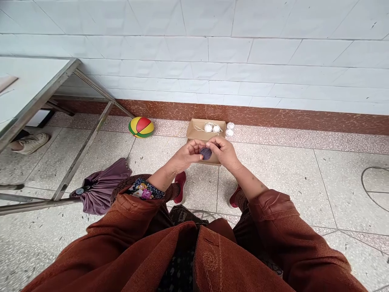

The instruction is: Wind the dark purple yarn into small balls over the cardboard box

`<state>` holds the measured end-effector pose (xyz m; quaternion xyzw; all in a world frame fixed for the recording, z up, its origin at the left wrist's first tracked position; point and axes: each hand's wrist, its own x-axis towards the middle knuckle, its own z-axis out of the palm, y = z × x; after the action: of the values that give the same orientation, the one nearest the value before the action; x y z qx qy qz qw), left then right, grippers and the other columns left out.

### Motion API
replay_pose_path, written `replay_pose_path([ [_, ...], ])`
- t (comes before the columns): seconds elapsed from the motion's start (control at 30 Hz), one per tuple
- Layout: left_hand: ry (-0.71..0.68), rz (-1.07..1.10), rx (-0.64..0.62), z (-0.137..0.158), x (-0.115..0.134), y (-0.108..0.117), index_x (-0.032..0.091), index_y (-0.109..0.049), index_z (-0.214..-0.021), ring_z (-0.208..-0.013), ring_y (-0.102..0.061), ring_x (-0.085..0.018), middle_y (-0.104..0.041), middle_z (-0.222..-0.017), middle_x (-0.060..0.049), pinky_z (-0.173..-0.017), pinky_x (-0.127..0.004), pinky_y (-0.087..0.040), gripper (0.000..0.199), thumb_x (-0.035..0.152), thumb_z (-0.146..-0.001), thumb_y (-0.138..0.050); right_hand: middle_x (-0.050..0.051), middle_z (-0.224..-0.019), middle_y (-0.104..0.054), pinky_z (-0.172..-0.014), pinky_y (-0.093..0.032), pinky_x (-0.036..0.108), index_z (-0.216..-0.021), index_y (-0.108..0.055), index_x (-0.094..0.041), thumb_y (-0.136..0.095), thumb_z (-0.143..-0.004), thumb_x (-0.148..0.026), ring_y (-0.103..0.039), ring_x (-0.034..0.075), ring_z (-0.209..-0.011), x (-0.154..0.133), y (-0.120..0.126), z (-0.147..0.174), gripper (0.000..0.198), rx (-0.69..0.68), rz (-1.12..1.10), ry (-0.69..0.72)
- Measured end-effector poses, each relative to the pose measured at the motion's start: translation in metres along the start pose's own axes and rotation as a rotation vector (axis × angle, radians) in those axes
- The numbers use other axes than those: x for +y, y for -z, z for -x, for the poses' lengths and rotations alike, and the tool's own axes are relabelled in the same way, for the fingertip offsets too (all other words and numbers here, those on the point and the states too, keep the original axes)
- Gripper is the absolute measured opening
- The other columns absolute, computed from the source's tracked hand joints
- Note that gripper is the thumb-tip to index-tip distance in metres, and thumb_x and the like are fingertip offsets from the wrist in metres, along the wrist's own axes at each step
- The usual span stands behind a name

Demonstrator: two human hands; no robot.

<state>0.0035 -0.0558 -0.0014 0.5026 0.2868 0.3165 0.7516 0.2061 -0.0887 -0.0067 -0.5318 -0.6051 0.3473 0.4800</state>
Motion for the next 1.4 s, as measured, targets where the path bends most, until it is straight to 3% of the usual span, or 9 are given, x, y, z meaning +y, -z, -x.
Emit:
replay_pose_path([
  [0.13, -0.076, 0.121, 0.099, -0.003, 0.0, 0.004, 0.025, -0.064, -0.117, -0.097, -0.068, -0.015, -0.074, -0.103, -0.001, -0.096, -0.034, -0.051, 0.053, 0.028, -0.072, -0.091, -0.001, -0.074, -0.061, -0.069, -0.047, 0.032, -0.085, -0.061, -0.025, -0.058, -0.104, -0.048, -0.056, 0.018, -0.07, 0.013, -0.011, 0.008, 0.03, -0.075, 0.108, -0.062],
  [0.33, -0.088, -0.098, 0.308, -0.009, -0.001, 0.013, 0.024, -0.061, -0.114, -0.091, -0.067, -0.014, -0.07, -0.103, 0.001, -0.09, -0.032, -0.05, 0.051, 0.022, -0.071, -0.088, 0.002, -0.085, -0.07, -0.076, -0.052, 0.033, -0.092, -0.067, -0.025, -0.059, -0.106, -0.039, -0.063, 0.019, -0.076, -0.005, -0.015, 0.02, 0.022, -0.345, 0.139, 0.174],
  [0.5, -0.004, -0.244, 0.152, -0.005, -0.004, 0.008, 0.02, -0.063, -0.102, -0.082, -0.063, -0.012, -0.069, -0.093, 0.001, -0.08, -0.029, -0.047, 0.046, 0.025, -0.068, -0.092, 0.003, -0.087, -0.073, -0.08, -0.054, 0.036, -0.093, -0.073, -0.026, -0.065, -0.105, -0.045, -0.065, 0.021, -0.081, -0.013, -0.002, 0.008, 0.023, -0.211, 0.113, 0.177],
  [0.6, 0.045, -0.138, 0.039, -0.002, -0.006, 0.004, 0.02, -0.064, -0.104, -0.08, -0.063, -0.011, -0.069, -0.089, 0.002, -0.077, -0.027, -0.047, 0.043, 0.027, -0.071, -0.091, 0.003, -0.085, -0.071, -0.081, -0.053, 0.037, -0.088, -0.07, -0.026, -0.064, -0.104, -0.046, -0.065, 0.021, -0.082, -0.005, 0.001, 0.001, 0.026, -0.073, 0.102, 0.132],
  [0.73, 0.044, 0.074, 0.02, 0.001, -0.003, 0.0, 0.022, -0.067, -0.112, -0.095, -0.068, -0.015, -0.073, -0.106, -0.003, -0.085, -0.03, -0.054, 0.048, 0.026, -0.071, -0.092, 0.002, -0.081, -0.067, -0.076, -0.05, 0.035, -0.085, -0.064, -0.025, -0.062, -0.103, -0.044, -0.061, 0.02, -0.076, 0.009, -0.005, 0.0, 0.026, 0.002, 0.081, 0.041],
  [0.9, -0.004, 0.225, 0.08, 0.001, 0.001, -0.001, 0.021, -0.072, -0.11, -0.103, -0.069, -0.016, -0.074, -0.111, -0.004, -0.096, -0.034, -0.055, 0.043, 0.023, -0.073, -0.093, 0.003, -0.082, -0.069, -0.073, -0.05, 0.033, -0.088, -0.062, -0.024, -0.057, -0.103, -0.037, -0.062, 0.02, -0.077, 0.02, -0.013, 0.007, 0.02, -0.093, 0.184, -0.016],
  [1.07, -0.034, 0.276, 0.16, -0.002, 0.002, 0.004, 0.02, -0.073, -0.11, -0.099, -0.069, -0.015, -0.075, -0.109, -0.004, -0.093, -0.032, -0.055, 0.041, 0.023, -0.074, -0.093, 0.008, -0.103, -0.077, -0.084, -0.054, 0.036, -0.1, -0.067, -0.023, -0.055, -0.106, -0.032, -0.071, 0.025, -0.096, 0.019, -0.014, 0.013, 0.016, -0.226, 0.352, 0.032],
  [1.23, -0.012, 0.167, 0.219, -0.004, -0.001, 0.012, 0.019, -0.072, -0.111, -0.095, -0.07, -0.015, -0.076, -0.107, -0.004, -0.088, -0.031, -0.056, 0.043, 0.025, -0.074, -0.093, 0.008, -0.108, -0.077, -0.082, -0.054, 0.034, -0.106, -0.067, -0.024, -0.054, -0.108, -0.029, -0.072, 0.024, -0.094, 0.012, -0.014, 0.018, 0.014, -0.337, 0.427, 0.11],
  [1.4, -0.032, -0.02, 0.285, -0.004, -0.006, 0.012, 0.019, -0.071, -0.113, -0.091, -0.069, -0.014, -0.075, -0.11, -0.004, -0.086, -0.032, -0.056, 0.046, 0.023, -0.073, -0.091, 0.005, -0.098, -0.076, -0.081, -0.053, 0.033, -0.105, -0.069, -0.024, -0.055, -0.109, -0.032, -0.069, 0.021, -0.085, -0.001, -0.008, 0.021, 0.016, -0.431, 0.291, 0.294],
])
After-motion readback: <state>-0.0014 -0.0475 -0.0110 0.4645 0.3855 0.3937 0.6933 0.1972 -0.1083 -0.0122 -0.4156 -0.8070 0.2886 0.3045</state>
